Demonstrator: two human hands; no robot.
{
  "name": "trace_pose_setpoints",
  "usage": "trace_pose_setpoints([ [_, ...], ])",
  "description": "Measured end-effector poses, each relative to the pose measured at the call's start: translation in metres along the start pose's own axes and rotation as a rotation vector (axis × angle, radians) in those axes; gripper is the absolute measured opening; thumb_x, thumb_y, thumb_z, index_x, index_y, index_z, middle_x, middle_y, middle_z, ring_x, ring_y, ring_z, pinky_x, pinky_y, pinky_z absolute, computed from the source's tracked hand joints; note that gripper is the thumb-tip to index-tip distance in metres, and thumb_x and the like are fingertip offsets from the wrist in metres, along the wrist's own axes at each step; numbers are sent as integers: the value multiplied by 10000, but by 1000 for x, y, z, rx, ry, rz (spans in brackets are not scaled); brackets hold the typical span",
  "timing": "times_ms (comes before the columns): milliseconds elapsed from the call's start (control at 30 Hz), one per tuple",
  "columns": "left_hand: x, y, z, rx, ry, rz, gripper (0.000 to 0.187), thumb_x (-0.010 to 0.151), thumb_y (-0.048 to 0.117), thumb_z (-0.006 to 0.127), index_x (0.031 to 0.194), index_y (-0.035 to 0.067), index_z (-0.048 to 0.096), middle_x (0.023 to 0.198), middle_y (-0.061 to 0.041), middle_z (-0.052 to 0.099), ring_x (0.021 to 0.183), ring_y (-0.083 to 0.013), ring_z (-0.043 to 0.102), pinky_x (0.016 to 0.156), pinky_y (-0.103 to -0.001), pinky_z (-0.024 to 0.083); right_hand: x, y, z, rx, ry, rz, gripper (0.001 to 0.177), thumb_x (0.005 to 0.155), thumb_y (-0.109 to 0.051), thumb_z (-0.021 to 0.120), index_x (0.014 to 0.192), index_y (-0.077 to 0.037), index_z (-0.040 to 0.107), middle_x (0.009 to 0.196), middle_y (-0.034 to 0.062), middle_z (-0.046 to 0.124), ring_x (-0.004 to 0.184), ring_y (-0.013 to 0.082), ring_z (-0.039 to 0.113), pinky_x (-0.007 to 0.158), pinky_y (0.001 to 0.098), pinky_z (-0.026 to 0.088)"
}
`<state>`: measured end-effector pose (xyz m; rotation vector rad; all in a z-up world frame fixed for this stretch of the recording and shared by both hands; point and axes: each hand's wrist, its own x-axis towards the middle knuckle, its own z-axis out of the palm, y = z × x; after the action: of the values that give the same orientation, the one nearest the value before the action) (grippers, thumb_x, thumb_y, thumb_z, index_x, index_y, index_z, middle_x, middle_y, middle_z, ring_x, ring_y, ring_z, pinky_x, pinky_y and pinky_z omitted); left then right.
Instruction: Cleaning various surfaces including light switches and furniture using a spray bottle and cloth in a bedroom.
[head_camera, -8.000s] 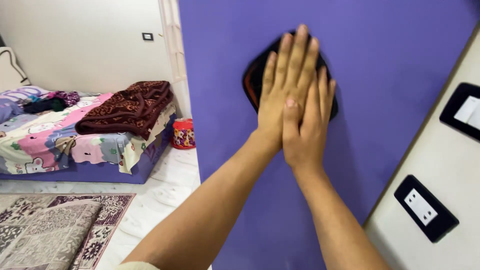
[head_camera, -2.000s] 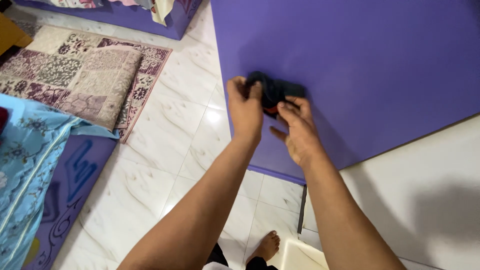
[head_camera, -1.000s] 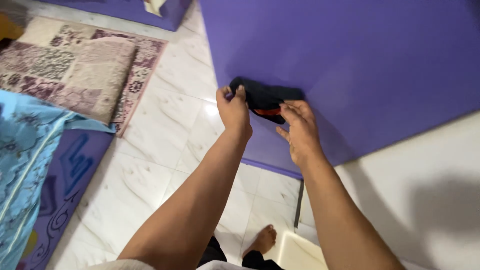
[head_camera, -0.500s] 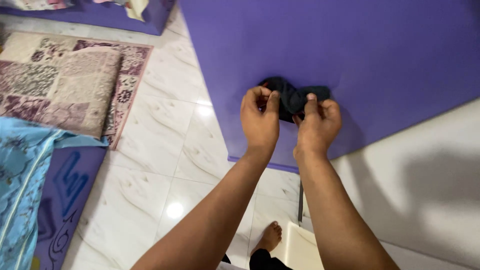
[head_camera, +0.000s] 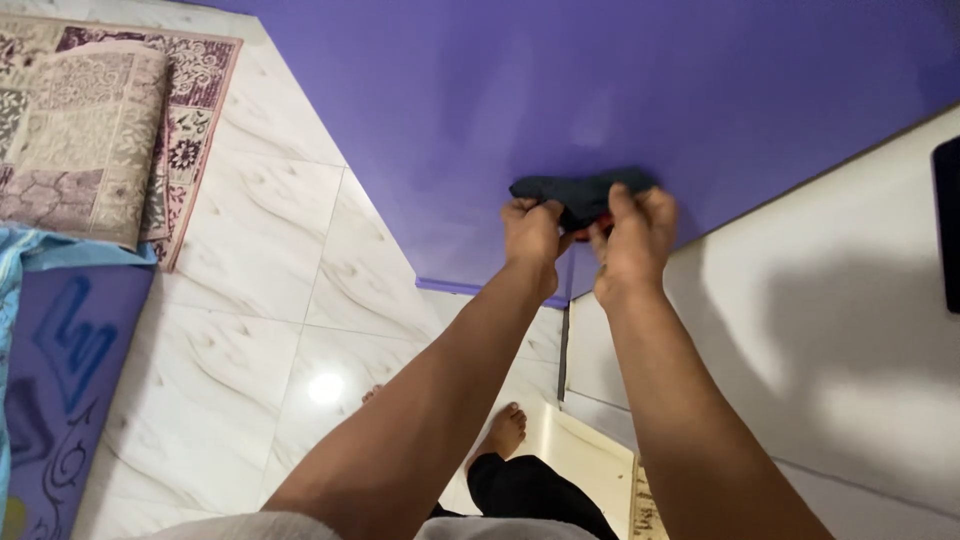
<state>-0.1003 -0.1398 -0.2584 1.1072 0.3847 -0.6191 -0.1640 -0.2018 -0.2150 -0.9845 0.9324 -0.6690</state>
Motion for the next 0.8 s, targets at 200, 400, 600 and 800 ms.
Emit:
trace_pose_setpoints([
  [200,58,-23,-55,-116,70,-150,309,890,96,645,1163,113,502,1085,-87,592,923,-223,598,794,-467,587,30,42,-7,-74,-237,456,318,973,-89,617,1238,-74,441,1298,167,505,1275,396,579,967,682,510],
  [400,107,-24,-134,-387,29,-24,272,915,4,639,1100,173,533,874,-53,496,776,-186,478,845,-441,610,-4,65,34,-116,-434,554,484,904,-97,603,1315,-201,371,1366,104,463,1347,369,516,1000,698,477],
  [600,49,84,-167,-469,65,236,445,904,-18,507,1307,154,586,1045,-10,625,955,-139,598,904,-360,548,-43,61,102,-174,-714,450,388,940,-173,607,1296,-162,454,1428,64,498,1357,304,507,1017,610,488],
  [800,24,128,-177,-354,18,287,466,910,-3,578,1354,132,533,1146,-67,632,1061,-187,614,931,-357,549,-69,69,132,-4,-561,384,332,933,-158,617,1250,-146,516,1350,93,537,1370,322,546,1019,586,493],
])
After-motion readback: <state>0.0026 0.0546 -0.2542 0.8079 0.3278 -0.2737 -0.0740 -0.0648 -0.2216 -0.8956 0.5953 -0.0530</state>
